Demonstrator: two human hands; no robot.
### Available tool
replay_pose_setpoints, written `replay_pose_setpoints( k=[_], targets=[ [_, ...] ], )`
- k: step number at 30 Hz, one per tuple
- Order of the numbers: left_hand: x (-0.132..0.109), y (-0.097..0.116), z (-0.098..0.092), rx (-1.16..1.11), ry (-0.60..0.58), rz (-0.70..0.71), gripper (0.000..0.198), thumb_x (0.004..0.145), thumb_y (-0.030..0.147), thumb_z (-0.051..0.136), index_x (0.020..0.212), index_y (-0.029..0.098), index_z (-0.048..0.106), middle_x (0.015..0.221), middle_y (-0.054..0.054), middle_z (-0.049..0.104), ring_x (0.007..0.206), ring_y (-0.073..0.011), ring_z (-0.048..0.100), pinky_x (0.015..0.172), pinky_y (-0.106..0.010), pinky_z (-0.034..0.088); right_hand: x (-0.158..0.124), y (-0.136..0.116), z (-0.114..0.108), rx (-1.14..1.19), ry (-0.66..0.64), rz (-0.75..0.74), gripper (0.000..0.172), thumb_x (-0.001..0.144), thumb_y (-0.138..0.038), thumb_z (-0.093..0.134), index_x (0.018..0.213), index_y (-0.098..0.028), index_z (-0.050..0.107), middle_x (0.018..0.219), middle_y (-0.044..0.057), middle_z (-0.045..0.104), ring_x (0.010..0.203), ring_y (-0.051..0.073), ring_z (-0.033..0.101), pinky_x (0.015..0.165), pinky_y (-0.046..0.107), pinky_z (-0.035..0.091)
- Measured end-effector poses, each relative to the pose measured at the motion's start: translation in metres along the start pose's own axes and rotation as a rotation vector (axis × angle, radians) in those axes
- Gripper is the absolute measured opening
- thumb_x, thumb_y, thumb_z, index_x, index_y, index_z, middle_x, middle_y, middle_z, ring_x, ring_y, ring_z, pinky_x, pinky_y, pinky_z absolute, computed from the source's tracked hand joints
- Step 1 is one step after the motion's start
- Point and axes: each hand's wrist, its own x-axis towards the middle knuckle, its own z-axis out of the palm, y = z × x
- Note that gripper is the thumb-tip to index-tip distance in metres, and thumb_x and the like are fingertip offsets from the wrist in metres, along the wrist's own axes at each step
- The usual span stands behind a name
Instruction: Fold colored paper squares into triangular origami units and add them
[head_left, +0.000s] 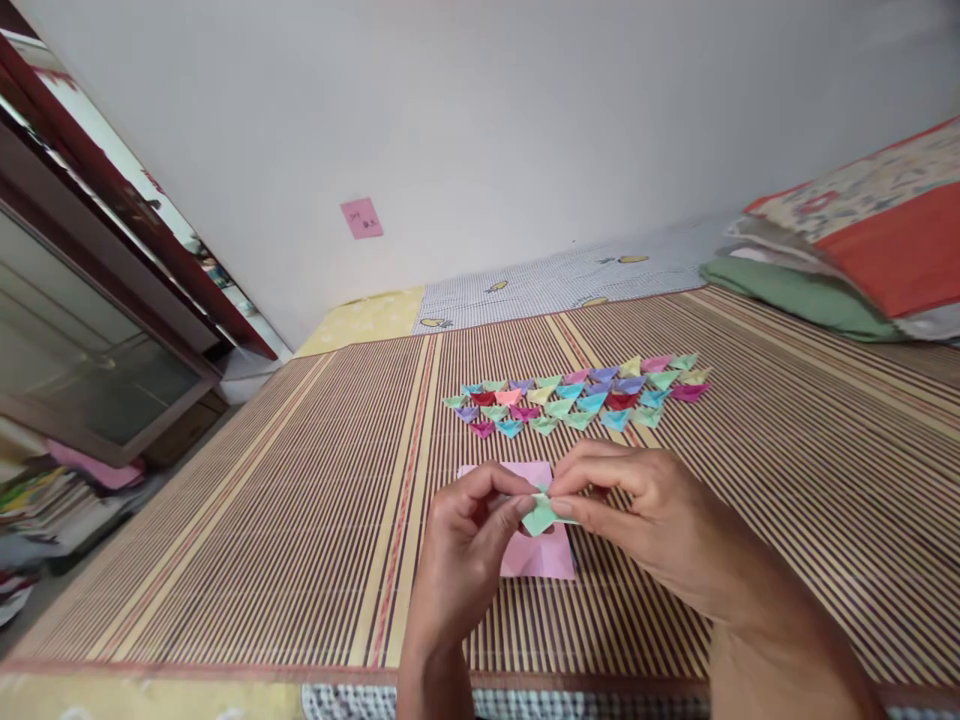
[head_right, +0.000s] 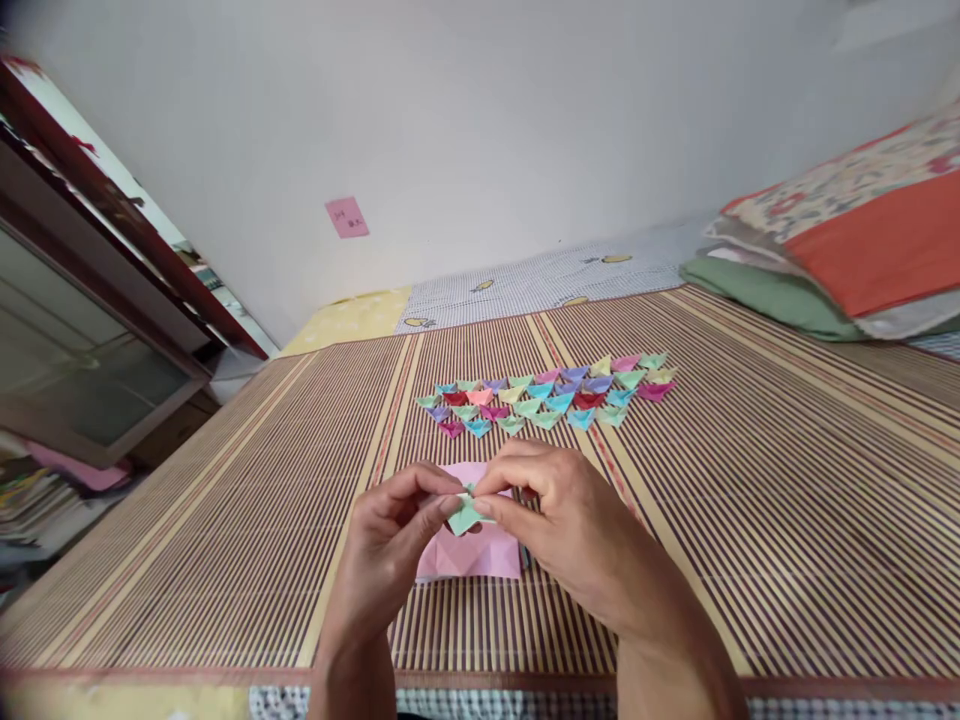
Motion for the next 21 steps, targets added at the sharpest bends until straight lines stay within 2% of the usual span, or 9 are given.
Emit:
replay_pose_setpoints(
  k=[5, 12, 15, 18, 21],
  targets=[
    [0.001, 0.002, 0.0, -0.029, -0.015, -0.034, 0.012, 0.093, 0.025, 0.072, 0.084, 0.019, 0.077, 0.075, -0.003, 0.068, 0.069, -0.0137, 0.061, 0.064, -0.025, 0.048, 0.001, 0.001, 0.001, -0.022, -0.039, 0.009, 0.021, 0.093, -0.014, 0.07, 0.074, -0.023, 0.071, 0.077, -0.003, 0.066, 0.072, 0.014, 0.064, 0.067, 0.029, 0.047],
    [0.001, -0.002, 0.0, -0.042, 0.042, -0.062, 0.014, 0.091, 0.027, 0.074, 0.08, 0.018, 0.074, 0.073, -0.003, 0.068, 0.067, -0.0138, 0.06, 0.062, -0.025, 0.048, 0.0, 0.004, 0.002, -0.091, 0.001, -0.033, 0.02, 0.094, -0.017, 0.069, 0.074, -0.023, 0.069, 0.08, -0.002, 0.065, 0.073, 0.015, 0.063, 0.066, 0.028, 0.047],
    [0.0, -0.002, -0.001, -0.035, 0.015, -0.061, 0.014, 0.091, 0.027, 0.074, 0.08, 0.019, 0.074, 0.073, -0.003, 0.067, 0.067, -0.0137, 0.06, 0.063, -0.025, 0.047, 0.001, 0.004, 0.003, -0.105, -0.006, -0.032, 0.022, 0.094, -0.017, 0.068, 0.074, -0.023, 0.069, 0.08, -0.002, 0.064, 0.072, 0.015, 0.063, 0.065, 0.028, 0.047],
    [-0.001, 0.0, -0.002, 0.006, -0.025, -0.047, 0.014, 0.093, 0.027, 0.072, 0.081, 0.02, 0.075, 0.074, -0.003, 0.066, 0.069, -0.0149, 0.059, 0.064, -0.027, 0.047, 0.001, 0.0, 0.008, -0.139, -0.016, -0.028, 0.023, 0.093, -0.014, 0.069, 0.072, -0.022, 0.064, 0.079, -0.002, 0.061, 0.071, 0.014, 0.061, 0.064, 0.028, 0.046],
    [-0.003, 0.005, -0.002, 0.108, -0.008, 0.006, 0.009, 0.094, 0.027, 0.07, 0.091, 0.021, 0.076, 0.085, -0.005, 0.07, 0.079, -0.0181, 0.062, 0.071, -0.031, 0.05, 0.003, -0.005, 0.014, -0.193, 0.006, -0.054, 0.026, 0.09, -0.006, 0.066, 0.071, -0.021, 0.058, 0.079, -0.002, 0.059, 0.075, 0.015, 0.06, 0.065, 0.029, 0.045]
  ],
)
